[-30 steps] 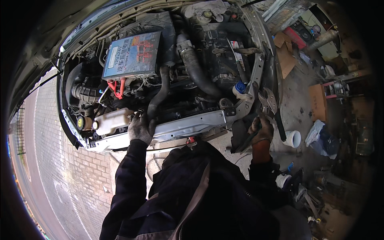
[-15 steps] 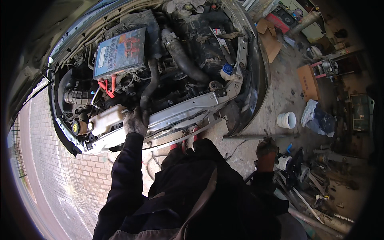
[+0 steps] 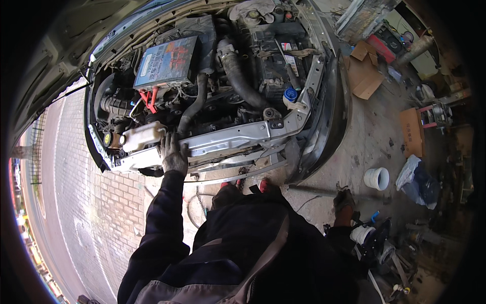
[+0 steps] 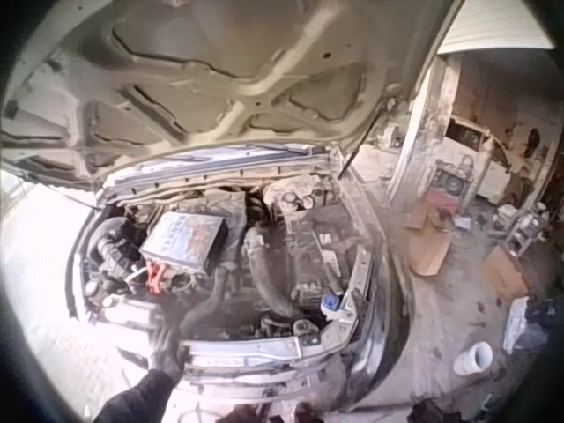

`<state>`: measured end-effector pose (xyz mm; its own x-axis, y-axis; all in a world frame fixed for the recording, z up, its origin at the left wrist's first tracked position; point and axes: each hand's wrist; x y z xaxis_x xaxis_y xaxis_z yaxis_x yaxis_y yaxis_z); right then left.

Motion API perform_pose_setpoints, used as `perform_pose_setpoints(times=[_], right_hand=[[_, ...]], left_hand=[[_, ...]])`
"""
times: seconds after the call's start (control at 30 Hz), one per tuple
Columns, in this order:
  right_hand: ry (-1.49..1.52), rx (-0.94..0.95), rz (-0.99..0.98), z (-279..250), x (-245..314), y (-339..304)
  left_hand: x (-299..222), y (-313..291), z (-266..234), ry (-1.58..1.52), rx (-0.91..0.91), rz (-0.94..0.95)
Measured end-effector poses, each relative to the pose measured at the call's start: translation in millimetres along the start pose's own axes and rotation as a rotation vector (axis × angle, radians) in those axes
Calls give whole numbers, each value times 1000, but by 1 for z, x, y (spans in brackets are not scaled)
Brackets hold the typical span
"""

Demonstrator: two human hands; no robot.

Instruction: The person uses pliers to loosen and remove a hose clamp from a black rubber hose in the engine bay, then retrieves a headlight assembly and positions it into the front of the vehicle. The task ends with the headlight being aligned but not fully secured.

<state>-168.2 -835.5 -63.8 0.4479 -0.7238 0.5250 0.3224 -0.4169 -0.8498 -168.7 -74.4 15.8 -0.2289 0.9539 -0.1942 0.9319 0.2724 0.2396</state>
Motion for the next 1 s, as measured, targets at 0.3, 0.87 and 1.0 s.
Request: perform_pose_setpoints(times=[0.3,0.87,1.0], right_hand=[[-487,233,-493,99,10,-49],[-704,956,-536,205,-19,-136],[-1130,1002,-490,188,-52,-135]], left_hand=[[-60,-197,24,-58,303,-313],[-151,-522,35,-571,788,-1112],[-157,-509,31,-555,610,-1017]])
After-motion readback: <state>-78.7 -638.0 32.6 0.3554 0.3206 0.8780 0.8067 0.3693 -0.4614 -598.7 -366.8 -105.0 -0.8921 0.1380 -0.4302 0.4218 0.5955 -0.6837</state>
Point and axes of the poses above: each hand's wrist, its own y-axis towards the middle knuckle, its own z-axis out of the palm, x = y × z, and after that the axes turned 7 degrees about z, right-handed
